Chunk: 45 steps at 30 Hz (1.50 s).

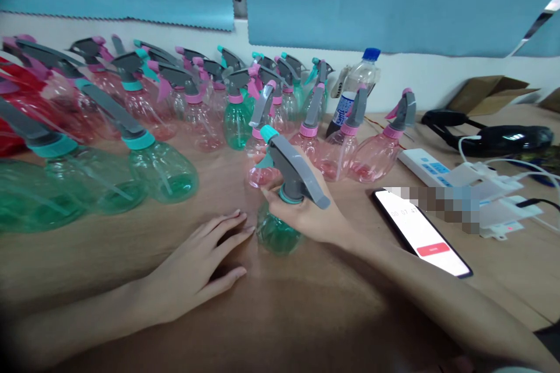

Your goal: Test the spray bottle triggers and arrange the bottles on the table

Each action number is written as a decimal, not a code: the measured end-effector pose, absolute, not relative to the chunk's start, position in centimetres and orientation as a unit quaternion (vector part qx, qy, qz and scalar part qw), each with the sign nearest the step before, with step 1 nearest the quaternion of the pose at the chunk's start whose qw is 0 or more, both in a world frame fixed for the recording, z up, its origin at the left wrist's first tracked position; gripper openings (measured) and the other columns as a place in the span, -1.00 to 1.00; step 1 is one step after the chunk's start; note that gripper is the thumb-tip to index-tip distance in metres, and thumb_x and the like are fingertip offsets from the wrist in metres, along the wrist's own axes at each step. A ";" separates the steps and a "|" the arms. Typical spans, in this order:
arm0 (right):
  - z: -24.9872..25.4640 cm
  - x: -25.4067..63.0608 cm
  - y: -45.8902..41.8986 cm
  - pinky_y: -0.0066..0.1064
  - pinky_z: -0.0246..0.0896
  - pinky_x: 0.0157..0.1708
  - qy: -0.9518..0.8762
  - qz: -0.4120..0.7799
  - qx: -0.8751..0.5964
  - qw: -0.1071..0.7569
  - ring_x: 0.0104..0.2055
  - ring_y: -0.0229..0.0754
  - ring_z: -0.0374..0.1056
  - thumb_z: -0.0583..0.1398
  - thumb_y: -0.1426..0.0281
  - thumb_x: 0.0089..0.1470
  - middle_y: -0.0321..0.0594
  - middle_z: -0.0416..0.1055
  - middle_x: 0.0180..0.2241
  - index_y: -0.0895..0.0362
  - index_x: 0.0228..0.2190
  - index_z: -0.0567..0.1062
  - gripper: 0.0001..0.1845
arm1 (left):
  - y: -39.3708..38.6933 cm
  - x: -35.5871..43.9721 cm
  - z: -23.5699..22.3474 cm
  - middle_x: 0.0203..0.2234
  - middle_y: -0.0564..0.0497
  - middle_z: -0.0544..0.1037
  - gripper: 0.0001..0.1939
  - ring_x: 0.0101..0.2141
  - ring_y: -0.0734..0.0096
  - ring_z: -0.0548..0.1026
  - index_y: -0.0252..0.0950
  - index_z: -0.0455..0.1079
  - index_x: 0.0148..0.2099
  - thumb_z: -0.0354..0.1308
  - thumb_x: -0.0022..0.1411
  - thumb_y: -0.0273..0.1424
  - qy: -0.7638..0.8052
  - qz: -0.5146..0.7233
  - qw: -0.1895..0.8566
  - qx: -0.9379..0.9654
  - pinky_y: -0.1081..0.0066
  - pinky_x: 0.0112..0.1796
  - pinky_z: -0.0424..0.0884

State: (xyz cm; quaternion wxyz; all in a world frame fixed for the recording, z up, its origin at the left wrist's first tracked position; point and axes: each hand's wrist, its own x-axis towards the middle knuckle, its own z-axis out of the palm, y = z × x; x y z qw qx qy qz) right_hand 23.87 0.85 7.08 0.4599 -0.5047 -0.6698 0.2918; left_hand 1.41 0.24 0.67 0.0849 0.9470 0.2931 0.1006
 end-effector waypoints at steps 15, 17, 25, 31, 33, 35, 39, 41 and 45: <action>7.3 23.9 0.6 -0.22 0.39 -0.22 -0.665 0.269 -0.533 0.448 -0.34 -0.13 0.46 0.15 0.39 -0.09 -0.27 0.48 -0.46 0.02 -0.48 0.44 -0.94 | 0.2 1.4 0.7 0.19 -0.18 0.23 -0.48 0.19 0.07 0.13 -0.31 0.15 0.26 0.01 0.35 -0.18 0.295 0.099 0.083 0.947 0.08 0.12 0.15; 7.4 23.8 0.6 -0.24 0.39 -0.25 -0.663 0.277 -0.528 0.453 -0.34 -0.14 0.46 0.14 0.39 -0.11 -0.28 0.48 -0.47 0.03 -0.47 0.44 -0.92 | 0.2 1.4 0.7 0.18 -0.18 0.23 -0.48 0.19 0.07 0.13 -0.31 0.16 0.25 0.01 0.35 -0.18 0.294 0.100 0.082 0.947 0.08 0.11 0.16; 7.1 23.8 0.6 -0.26 0.35 -0.34 -0.650 0.249 -0.539 0.474 -0.42 -0.14 0.39 0.13 0.41 -0.19 -0.33 0.38 -0.53 0.02 -0.41 0.35 -0.83 | 0.2 1.4 0.5 0.18 -0.18 0.23 -0.48 0.18 0.06 0.15 -0.32 0.18 0.24 0.02 0.34 -0.18 0.293 0.112 0.085 0.946 0.07 0.11 0.16; 7.7 23.4 0.4 -0.29 0.30 -0.40 -0.650 0.240 -0.547 0.469 -0.46 -0.19 0.30 0.12 0.41 -0.20 -0.30 0.35 -0.47 0.04 -0.50 0.34 -0.91 | 0.1 1.3 0.5 0.18 -0.16 0.23 -0.49 0.18 0.06 0.15 -0.28 0.17 0.25 0.02 0.34 -0.18 0.296 0.112 0.087 0.945 0.07 0.11 0.17; 7.9 23.4 0.4 -0.32 0.29 -0.43 -0.656 0.239 -0.544 0.465 -0.48 -0.20 0.27 0.10 0.41 -0.19 -0.30 0.33 -0.50 0.05 -0.53 0.33 -0.95 | 0.1 1.3 0.5 0.18 -0.16 0.23 -0.49 0.18 0.05 0.15 -0.28 0.17 0.25 0.02 0.34 -0.18 0.294 0.112 0.087 0.945 0.06 0.11 0.17; 8.0 23.4 0.3 -0.33 0.28 -0.45 -0.661 0.240 -0.540 0.462 -0.50 -0.21 0.25 0.10 0.42 -0.19 -0.31 0.33 -0.53 0.05 -0.54 0.32 -0.96 | 0.2 1.4 0.5 0.18 -0.18 0.23 -0.49 0.18 0.05 0.15 -0.29 0.17 0.25 0.02 0.35 -0.18 0.294 0.109 0.085 0.946 0.05 0.10 0.17; 8.1 23.4 0.3 -0.32 0.32 -0.42 -0.657 0.243 -0.542 0.464 -0.49 -0.21 0.30 0.12 0.42 -0.20 -0.32 0.35 -0.54 0.05 -0.54 0.30 -0.94 | 0.2 1.4 0.5 0.18 -0.19 0.23 -0.48 0.19 0.04 0.14 -0.31 0.17 0.25 0.02 0.34 -0.18 0.293 0.105 0.079 0.947 0.05 0.10 0.17; 8.1 23.4 0.4 -0.29 0.35 -0.35 -0.653 0.256 -0.537 0.468 -0.44 -0.17 0.37 0.13 0.42 -0.19 -0.30 0.40 -0.49 0.05 -0.52 0.32 -0.93 | 0.2 1.4 0.6 0.18 -0.18 0.24 -0.49 0.19 0.04 0.13 -0.31 0.17 0.25 0.02 0.34 -0.18 0.293 0.106 0.079 0.947 0.05 0.10 0.18; 8.0 23.3 0.5 -0.24 0.39 -0.21 -0.650 0.290 -0.523 0.468 -0.30 -0.11 0.47 0.14 0.44 -0.19 -0.25 0.50 -0.37 0.05 -0.37 0.41 -0.78 | 0.2 1.3 0.5 0.18 -0.17 0.24 -0.48 0.19 0.06 0.14 -0.30 0.16 0.25 0.01 0.35 -0.17 0.294 0.106 0.078 0.947 0.06 0.11 0.18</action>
